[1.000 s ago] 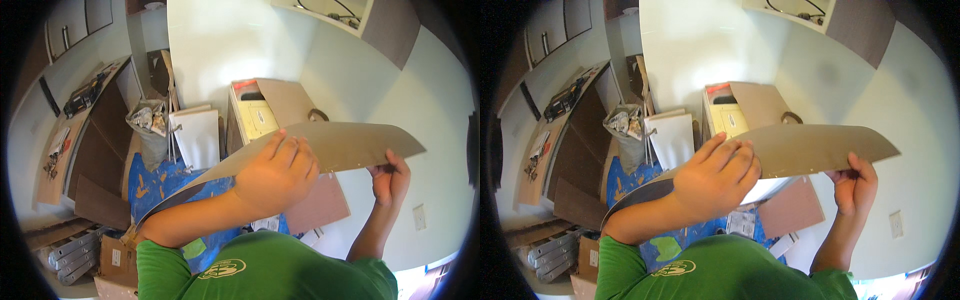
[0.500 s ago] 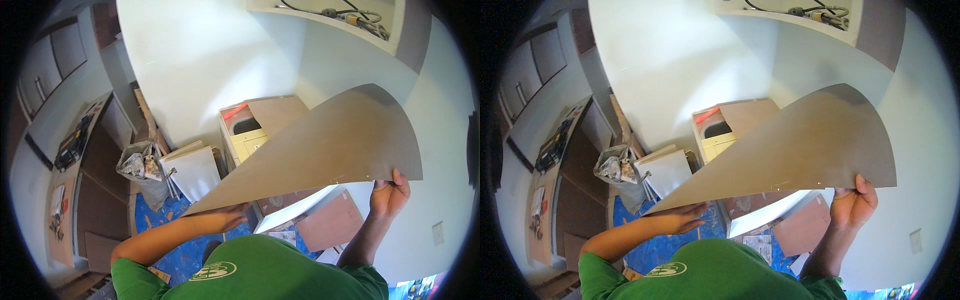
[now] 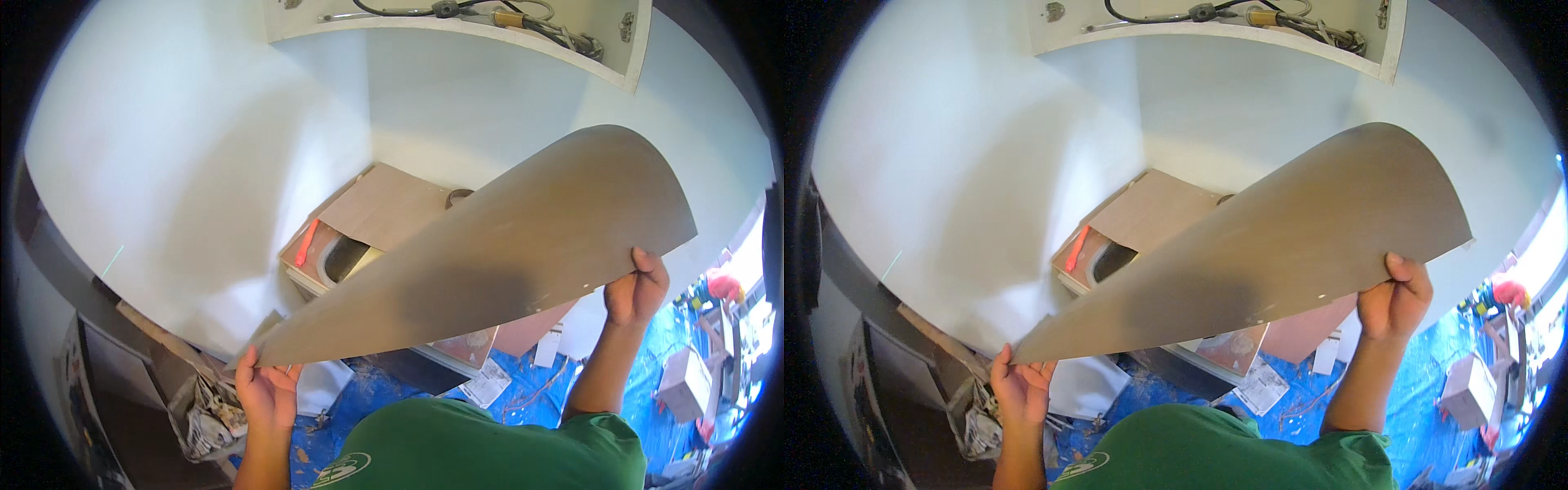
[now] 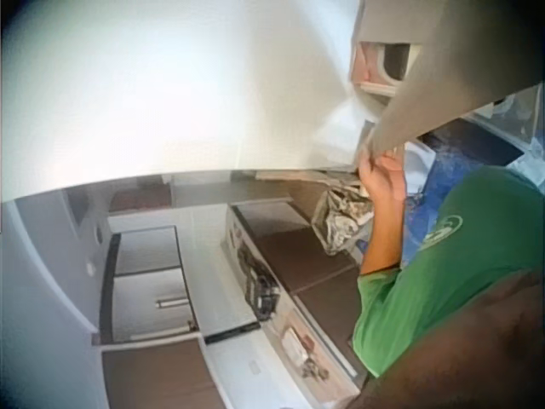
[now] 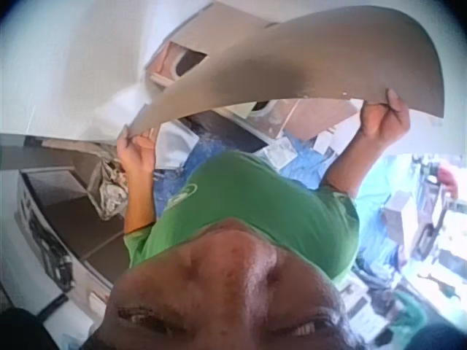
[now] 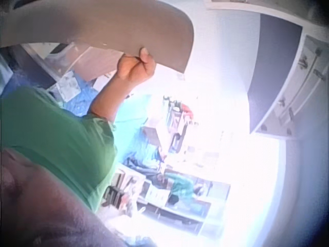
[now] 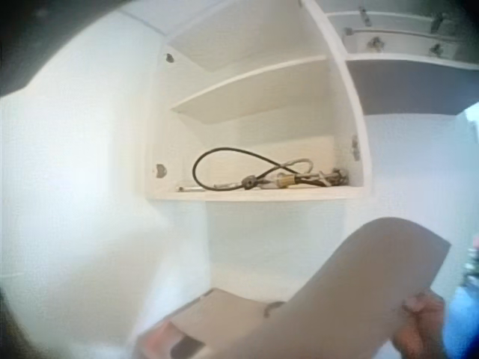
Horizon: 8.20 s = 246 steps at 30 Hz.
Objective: The person picks up a curved wooden panel and attempts to fit it into an overhead cabinet opening. They repeatedly lift, align, and adjust the panel against the cabinet frame, then remove it and place it on a nearby surface.
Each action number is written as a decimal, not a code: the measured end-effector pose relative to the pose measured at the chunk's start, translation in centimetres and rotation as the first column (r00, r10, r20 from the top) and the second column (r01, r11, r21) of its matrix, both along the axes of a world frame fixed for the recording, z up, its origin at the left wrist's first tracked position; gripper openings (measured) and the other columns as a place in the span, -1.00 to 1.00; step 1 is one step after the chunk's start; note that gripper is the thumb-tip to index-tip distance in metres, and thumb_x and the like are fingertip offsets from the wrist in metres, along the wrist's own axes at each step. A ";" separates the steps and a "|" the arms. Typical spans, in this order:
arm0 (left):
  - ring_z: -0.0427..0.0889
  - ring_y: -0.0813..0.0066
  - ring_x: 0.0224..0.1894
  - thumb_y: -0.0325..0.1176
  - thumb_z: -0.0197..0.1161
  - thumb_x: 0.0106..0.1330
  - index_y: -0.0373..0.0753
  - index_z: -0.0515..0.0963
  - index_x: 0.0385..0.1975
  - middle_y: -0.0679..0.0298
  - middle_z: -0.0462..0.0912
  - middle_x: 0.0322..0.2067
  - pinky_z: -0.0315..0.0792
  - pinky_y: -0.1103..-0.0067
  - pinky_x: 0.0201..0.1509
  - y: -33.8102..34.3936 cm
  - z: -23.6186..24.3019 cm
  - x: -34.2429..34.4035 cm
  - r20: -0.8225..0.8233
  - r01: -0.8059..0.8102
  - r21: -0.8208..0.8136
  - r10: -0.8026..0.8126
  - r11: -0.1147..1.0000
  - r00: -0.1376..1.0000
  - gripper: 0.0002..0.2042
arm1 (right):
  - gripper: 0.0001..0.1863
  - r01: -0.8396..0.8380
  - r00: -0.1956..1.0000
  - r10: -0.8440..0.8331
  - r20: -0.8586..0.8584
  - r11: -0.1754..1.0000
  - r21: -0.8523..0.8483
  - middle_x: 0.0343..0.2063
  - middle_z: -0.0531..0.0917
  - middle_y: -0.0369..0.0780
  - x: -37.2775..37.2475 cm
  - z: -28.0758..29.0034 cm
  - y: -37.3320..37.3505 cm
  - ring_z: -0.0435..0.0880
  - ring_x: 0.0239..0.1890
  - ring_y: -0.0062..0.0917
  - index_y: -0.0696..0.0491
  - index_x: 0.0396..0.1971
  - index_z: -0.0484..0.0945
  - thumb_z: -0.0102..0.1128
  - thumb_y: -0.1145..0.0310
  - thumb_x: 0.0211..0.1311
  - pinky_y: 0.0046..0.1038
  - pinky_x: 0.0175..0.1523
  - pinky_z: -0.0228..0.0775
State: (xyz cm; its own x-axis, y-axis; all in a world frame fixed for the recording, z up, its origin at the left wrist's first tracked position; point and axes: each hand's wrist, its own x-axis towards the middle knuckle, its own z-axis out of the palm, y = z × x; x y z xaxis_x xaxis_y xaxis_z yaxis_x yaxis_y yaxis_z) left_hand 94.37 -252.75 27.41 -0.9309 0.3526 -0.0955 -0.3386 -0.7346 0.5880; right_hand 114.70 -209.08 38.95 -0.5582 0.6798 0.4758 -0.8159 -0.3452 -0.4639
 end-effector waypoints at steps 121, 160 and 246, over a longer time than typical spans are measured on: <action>0.55 0.47 -0.06 -0.32 0.33 0.23 -0.11 0.48 -0.05 0.40 0.58 -0.14 0.45 0.49 -0.08 43.9 -3.7 -52.2 -0.106 0.270 0.157 -0.256 0.950 0.961 -0.70 | -0.79 0.406 0.895 -0.372 0.245 0.908 -0.104 -0.12 0.63 -0.15 -28.8 -19.7 27.0 0.65 -0.09 -0.34 0.14 -0.10 0.48 0.09 0.38 0.33 -0.30 -0.08 0.66; 0.50 0.53 -0.07 -0.47 0.38 0.15 -0.29 0.48 -0.08 0.32 0.57 -0.13 0.37 0.58 0.01 40.7 0.5 -48.3 -0.226 0.017 0.198 0.029 0.980 0.974 -0.67 | -0.82 0.379 0.906 -0.347 0.243 0.920 -0.099 -0.17 0.65 -0.17 -27.5 -20.0 27.3 0.67 -0.16 -0.38 0.13 -0.12 0.51 0.05 0.41 0.34 -0.36 -0.16 0.66; 0.45 0.30 0.09 -0.28 0.13 0.16 -0.23 0.51 -0.06 0.28 0.54 0.01 0.30 0.32 0.18 36.1 5.5 -51.3 -0.669 0.735 0.554 -0.318 0.390 0.672 -0.66 | -0.65 0.528 0.818 -0.548 0.173 0.836 0.152 0.00 0.57 -0.07 -21.4 -5.1 10.4 0.61 0.00 -0.40 0.21 0.09 0.38 -0.05 0.34 0.41 -0.43 0.01 0.55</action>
